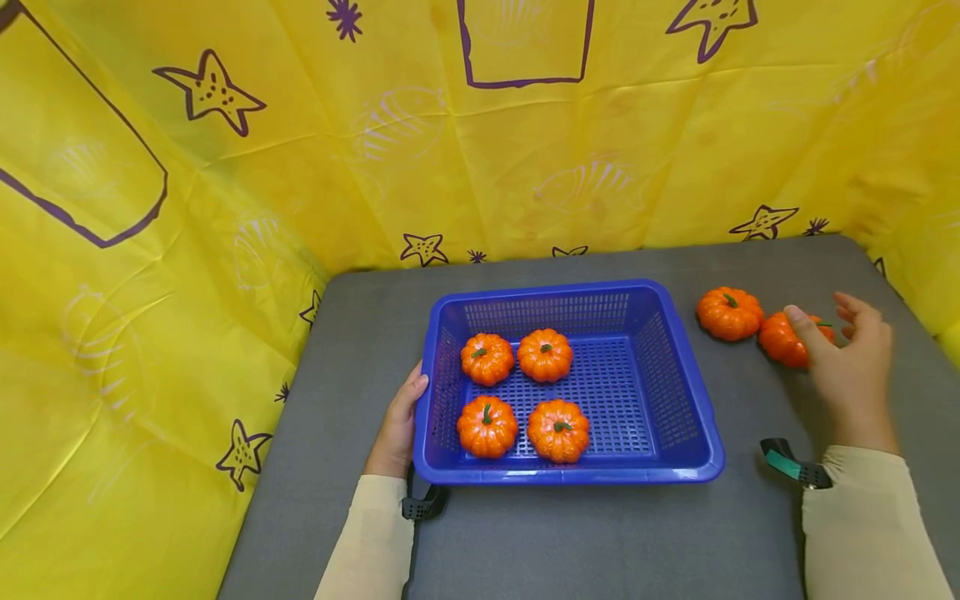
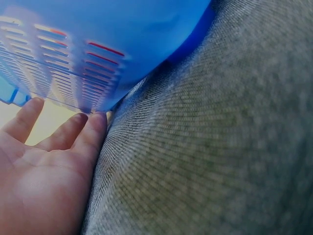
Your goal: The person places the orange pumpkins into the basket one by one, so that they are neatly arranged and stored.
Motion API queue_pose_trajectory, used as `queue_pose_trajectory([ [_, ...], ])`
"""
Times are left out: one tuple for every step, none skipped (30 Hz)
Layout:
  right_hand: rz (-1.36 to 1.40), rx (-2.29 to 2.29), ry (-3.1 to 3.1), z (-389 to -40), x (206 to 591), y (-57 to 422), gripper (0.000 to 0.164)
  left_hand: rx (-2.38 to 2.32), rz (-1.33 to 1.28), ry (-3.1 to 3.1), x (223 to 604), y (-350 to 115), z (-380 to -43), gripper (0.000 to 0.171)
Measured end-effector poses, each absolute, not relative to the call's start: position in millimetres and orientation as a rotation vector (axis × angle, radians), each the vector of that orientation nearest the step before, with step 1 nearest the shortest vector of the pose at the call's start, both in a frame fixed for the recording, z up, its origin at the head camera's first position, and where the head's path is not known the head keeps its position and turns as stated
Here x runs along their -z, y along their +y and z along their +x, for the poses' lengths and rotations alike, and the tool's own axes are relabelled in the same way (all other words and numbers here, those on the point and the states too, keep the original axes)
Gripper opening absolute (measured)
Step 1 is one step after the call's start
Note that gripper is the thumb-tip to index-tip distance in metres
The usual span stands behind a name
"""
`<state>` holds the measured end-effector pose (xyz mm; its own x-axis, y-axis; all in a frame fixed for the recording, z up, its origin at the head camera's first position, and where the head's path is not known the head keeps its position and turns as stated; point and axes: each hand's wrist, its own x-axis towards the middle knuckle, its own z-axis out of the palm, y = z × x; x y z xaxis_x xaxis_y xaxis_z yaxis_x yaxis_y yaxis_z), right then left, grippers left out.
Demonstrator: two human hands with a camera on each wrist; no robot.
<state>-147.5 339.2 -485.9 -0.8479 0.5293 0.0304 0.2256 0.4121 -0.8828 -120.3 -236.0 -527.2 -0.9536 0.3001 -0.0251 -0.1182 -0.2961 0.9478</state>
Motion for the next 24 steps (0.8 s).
queue_pose_trajectory([
  [-0.666,-1.404,-2.37,-148.6,489.8,339.7,0.078,-2.326,0.229,1.685,527.4,-236.1,-120.4,0.067],
  [-0.677,-1.407,-2.362,-149.8,494.0,340.1,0.078,-2.325,0.228,1.689,527.6,-236.1,-120.5,0.067],
  [-0.685,-1.414,-2.356,-150.5,497.5,340.8,0.079,-2.326,0.23,1.689,527.6,-236.1,-120.6,0.067],
  [-0.697,-1.416,-2.35,-151.4,500.7,341.2,0.079,-2.325,0.23,1.689,527.6,-236.1,-120.7,0.067],
  [-0.703,-1.416,-2.347,-152.1,503.7,341.4,0.079,-2.326,0.232,1.687,527.6,-236.1,-120.9,0.067],
  [-0.703,-1.418,-2.338,-152.9,506.5,341.6,0.079,-2.327,0.232,1.684,527.7,-236.1,-121.0,0.067],
  [-0.703,-1.416,-2.331,-153.8,509.2,341.2,0.079,-2.329,0.233,1.682,527.7,-236.1,-121.1,0.067],
  [-0.695,-1.412,-2.32,-154.4,512.0,340.9,0.079,-2.33,0.233,1.679,527.8,-236.1,-121.1,0.067],
  [-0.685,-1.405,-2.315,-155.0,514.4,340.8,0.079,-2.332,0.233,1.677,528.0,-236.2,-121.2,0.068],
  [-0.677,-1.396,-2.309,-155.5,516.9,340.5,0.079,-2.332,0.231,1.676,528.2,-236.1,-121.1,0.068],
  [-0.667,-1.385,-2.305,-156.0,519.4,340.1,0.08,-2.334,0.229,1.675,528.5,-235.9,-121.2,0.068],
  [-0.658,-1.376,-2.301,-156.3,521.9,339.9,0.08,-2.337,0.227,1.676,528.6,-235.7,-121.2,0.068],
  [-0.651,-1.371,-2.298,-156.5,524.1,339.7,0.081,-2.339,0.224,1.676,528.7,-235.6,-121.1,0.068],
  [-0.645,-1.362,-2.297,-156.7,526.1,339.6,0.081,-2.341,0.223,1.673,528.7,-235.5,-121.1,0.068],
  [-0.645,-1.359,-2.297,-156.7,527.7,339.3,0.082,-2.344,0.22,1.672,528.6,-235.3,-120.9,0.068],
  [-0.646,-1.356,-2.299,-156.8,529.0,339.1,0.082,-2.345,0.218,1.67,528.3,-235.1,-120.7,0.068],
  [-0.644,-1.353,-2.3,-156.8,529.9,339.0,0.081,-2.346,0.217,1.669,528.0,-234.8,-120.5,0.068],
  [-0.641,-1.351,-2.298,-156.6,530.5,338.9,0.08,-2.346,0.215,1.669,528.0,-234.7,-120.5,0.067],
  [-0.641,-1.351,-2.297,-156.4,530.9,338.9,0.08,-2.347,0.214,1.668,527.8,-234.5,-120.5,0.067],
  [-0.643,-1.351,-2.299,-156.2,531.3,338.9,0.079,-2.347,0.212,1.668,527.7,-234.4,-120.4,0.067],
  [-0.647,-1.352,-2.299,-156.0,531.7,339.1,0.079,-2.346,0.208,1.669,527.7,-234.3,-120.3,0.067],
  [-0.648,-1.352,-2.299,-155.9,532.1,339.4,0.078,-2.344,0.207,1.672,527.8,-234.1,-120.3,0.067],
  [-0.651,-1.355,-2.297,-155.7,532.4,339.7,0.078,-2.343,0.207,1.674,527.9,-234.0,-120.3,0.067],
  [-0.654,-1.358,-2.296,-155.4,532.7,340.1,0.078,-2.342,0.208,1.675,528.0,-233.9,-120.4,0.067],
])
